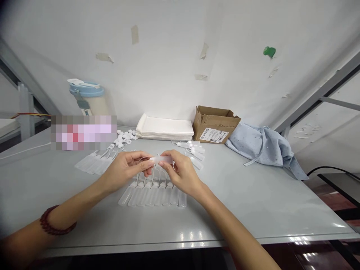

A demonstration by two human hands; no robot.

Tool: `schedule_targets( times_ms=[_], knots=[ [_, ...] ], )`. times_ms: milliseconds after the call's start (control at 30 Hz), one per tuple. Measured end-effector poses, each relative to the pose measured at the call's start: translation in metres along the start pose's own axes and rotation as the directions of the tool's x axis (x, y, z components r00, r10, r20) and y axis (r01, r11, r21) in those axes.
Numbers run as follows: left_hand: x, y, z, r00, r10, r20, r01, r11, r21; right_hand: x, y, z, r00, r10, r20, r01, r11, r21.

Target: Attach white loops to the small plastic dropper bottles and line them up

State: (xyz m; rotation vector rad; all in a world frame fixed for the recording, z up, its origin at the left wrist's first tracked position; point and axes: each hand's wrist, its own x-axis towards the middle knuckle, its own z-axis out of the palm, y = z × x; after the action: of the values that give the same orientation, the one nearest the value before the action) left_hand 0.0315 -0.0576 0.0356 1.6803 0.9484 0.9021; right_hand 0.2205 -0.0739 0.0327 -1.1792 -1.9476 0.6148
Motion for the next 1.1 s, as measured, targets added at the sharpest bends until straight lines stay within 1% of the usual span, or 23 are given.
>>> schedule_targets(
  times_ms=[33, 100, 167, 267, 333, 400, 500, 600, 700, 800, 867, 933, 1000, 1100],
  knots=[
    [0.0, 0.0, -0.001, 1.0, -0.016, 0.02, 0.016, 1.0, -0.021, 0.0, 0.001, 0.0, 1.0, -0.016, -0.004, 0.015, 1.0, -0.018],
    [0.0, 0.0, 0.0, 0.999, -0.017, 0.028, 0.018, 0.999, -0.029, 0.0, 0.001, 0.001, 1.0, -0.001, 0.002, 0.001, 1.0, -0.009],
    [-0.002, 0.0, 0.003, 1.0, 0.015, -0.012, -0.015, 1.0, -0.014, 0.001, 0.001, 0.0, 0.997, 0.068, 0.026, -0.07, 0.996, 0.053],
    [-0.006, -0.002, 0.008, 0.989, 0.098, -0.107, -0.097, 0.995, 0.014, 0.002, 0.0, -0.001, 0.977, 0.188, 0.098, -0.204, 0.96, 0.19],
    [-0.006, -0.002, 0.009, 0.987, 0.097, -0.125, -0.096, 0.995, 0.014, 0.002, 0.0, -0.002, 0.969, 0.216, 0.123, -0.241, 0.936, 0.255],
    [-0.005, -0.001, 0.008, 0.993, 0.053, -0.102, -0.053, 0.999, -0.003, 0.002, 0.0, -0.002, 0.972, 0.21, 0.103, -0.231, 0.937, 0.264],
    [-0.003, 0.001, 0.004, 0.998, 0.003, -0.058, -0.004, 1.0, -0.008, 0.002, 0.0, -0.002, 0.99, 0.136, 0.039, -0.141, 0.969, 0.203],
    [-0.002, 0.002, 0.001, 0.997, 0.016, -0.075, -0.015, 1.0, 0.012, 0.001, 0.002, 0.001, 1.0, 0.017, -0.02, -0.013, 0.989, 0.148],
    [-0.001, 0.001, 0.001, 0.997, 0.007, -0.073, -0.01, 0.999, -0.047, 0.001, 0.004, 0.003, 0.998, -0.037, -0.044, 0.043, 0.986, 0.158],
    [0.0, 0.0, 0.001, 0.997, -0.071, -0.029, 0.064, 0.978, -0.2, 0.0, 0.006, 0.005, 0.998, -0.025, -0.049, 0.034, 0.98, 0.197],
    [0.001, 0.0, 0.0, 0.994, -0.114, 0.004, 0.111, 0.963, -0.246, 0.0, 0.005, 0.005, 0.998, -0.009, -0.069, 0.022, 0.98, 0.195],
    [0.002, 0.0, -0.003, 0.991, -0.131, 0.036, 0.136, 0.967, -0.215, 0.001, 0.005, 0.005, 0.996, 0.004, -0.094, 0.012, 0.985, 0.171],
    [0.002, 0.001, -0.005, 0.987, -0.14, 0.076, 0.151, 0.977, -0.153, 0.001, 0.003, 0.005, 0.996, 0.027, -0.09, -0.012, 0.988, 0.155],
    [0.001, 0.001, -0.007, 0.978, -0.153, 0.142, 0.166, 0.982, -0.085, 0.001, 0.001, 0.003, 0.994, 0.106, -0.008, -0.103, 0.979, 0.174]
  ],
)
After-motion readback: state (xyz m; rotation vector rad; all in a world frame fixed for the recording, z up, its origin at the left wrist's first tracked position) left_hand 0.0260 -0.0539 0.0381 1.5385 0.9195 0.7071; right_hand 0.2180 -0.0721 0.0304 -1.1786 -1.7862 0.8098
